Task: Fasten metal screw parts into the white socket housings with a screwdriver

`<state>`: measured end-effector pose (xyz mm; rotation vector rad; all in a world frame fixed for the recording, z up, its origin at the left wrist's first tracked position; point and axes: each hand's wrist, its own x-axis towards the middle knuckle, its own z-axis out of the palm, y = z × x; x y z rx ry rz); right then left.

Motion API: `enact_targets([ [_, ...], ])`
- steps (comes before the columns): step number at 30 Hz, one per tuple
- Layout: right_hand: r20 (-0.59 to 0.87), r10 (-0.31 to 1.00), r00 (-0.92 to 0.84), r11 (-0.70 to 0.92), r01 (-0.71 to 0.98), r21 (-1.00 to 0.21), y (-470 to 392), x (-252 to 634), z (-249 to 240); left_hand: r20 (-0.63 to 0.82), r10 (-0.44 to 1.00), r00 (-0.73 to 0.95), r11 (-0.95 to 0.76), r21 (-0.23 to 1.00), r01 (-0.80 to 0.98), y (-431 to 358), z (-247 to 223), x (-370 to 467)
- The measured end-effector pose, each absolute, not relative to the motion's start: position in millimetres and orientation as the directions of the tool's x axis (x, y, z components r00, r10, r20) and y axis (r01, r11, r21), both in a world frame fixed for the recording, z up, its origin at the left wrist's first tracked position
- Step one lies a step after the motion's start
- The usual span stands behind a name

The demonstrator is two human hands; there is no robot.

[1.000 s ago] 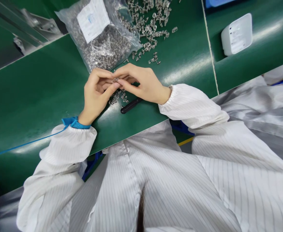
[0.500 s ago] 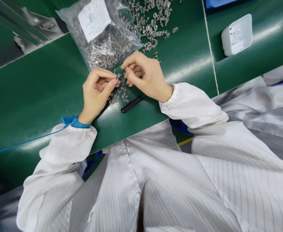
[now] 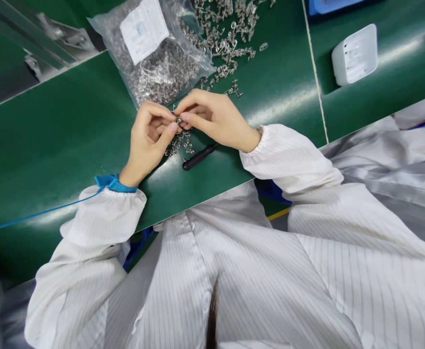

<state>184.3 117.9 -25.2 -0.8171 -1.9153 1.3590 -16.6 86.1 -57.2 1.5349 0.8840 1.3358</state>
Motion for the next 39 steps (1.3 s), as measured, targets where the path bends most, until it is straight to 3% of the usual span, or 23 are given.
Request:
enact_targets([
  [5, 0.068, 0.781, -0.621, 0.172, 0.109, -0.979, 116.9, 182.5, -19.5, 0.324, 0.935, 0.142, -0.325, 0.946, -0.023, 83.8, -55.6, -16.9],
  [12, 0.035, 0.838, -0.545, 0.163, 0.188, -0.968, 117.1, 181.7, -15.6, 0.198, 0.970, 0.143, -0.200, 0.980, 0.001, 81.2, -50.5, -17.1],
  [18, 0.029, 0.857, -0.514, 0.141, 0.180, -0.974, 120.0, 182.2, -17.0, 0.285, 0.952, 0.115, -0.287, 0.958, -0.003, 84.2, -56.1, -14.5],
  [27, 0.040, 0.841, -0.539, 0.085, 0.058, -0.995, 118.1, 182.6, -18.0, 0.209, 0.968, 0.139, -0.214, 0.977, 0.018, 84.9, -58.5, -21.0],
  [34, -0.026, 0.804, -0.595, -0.087, -0.075, -0.993, 121.6, 184.3, -7.5, 0.239, 0.953, 0.187, -0.248, 0.969, 0.023, 82.3, -55.6, -19.7],
  [39, 0.107, 0.928, -0.356, 0.097, -0.045, -0.994, 121.6, 187.2, -4.9, 0.323, 0.939, 0.121, -0.333, 0.940, 0.078, 79.8, -53.3, -16.7],
])
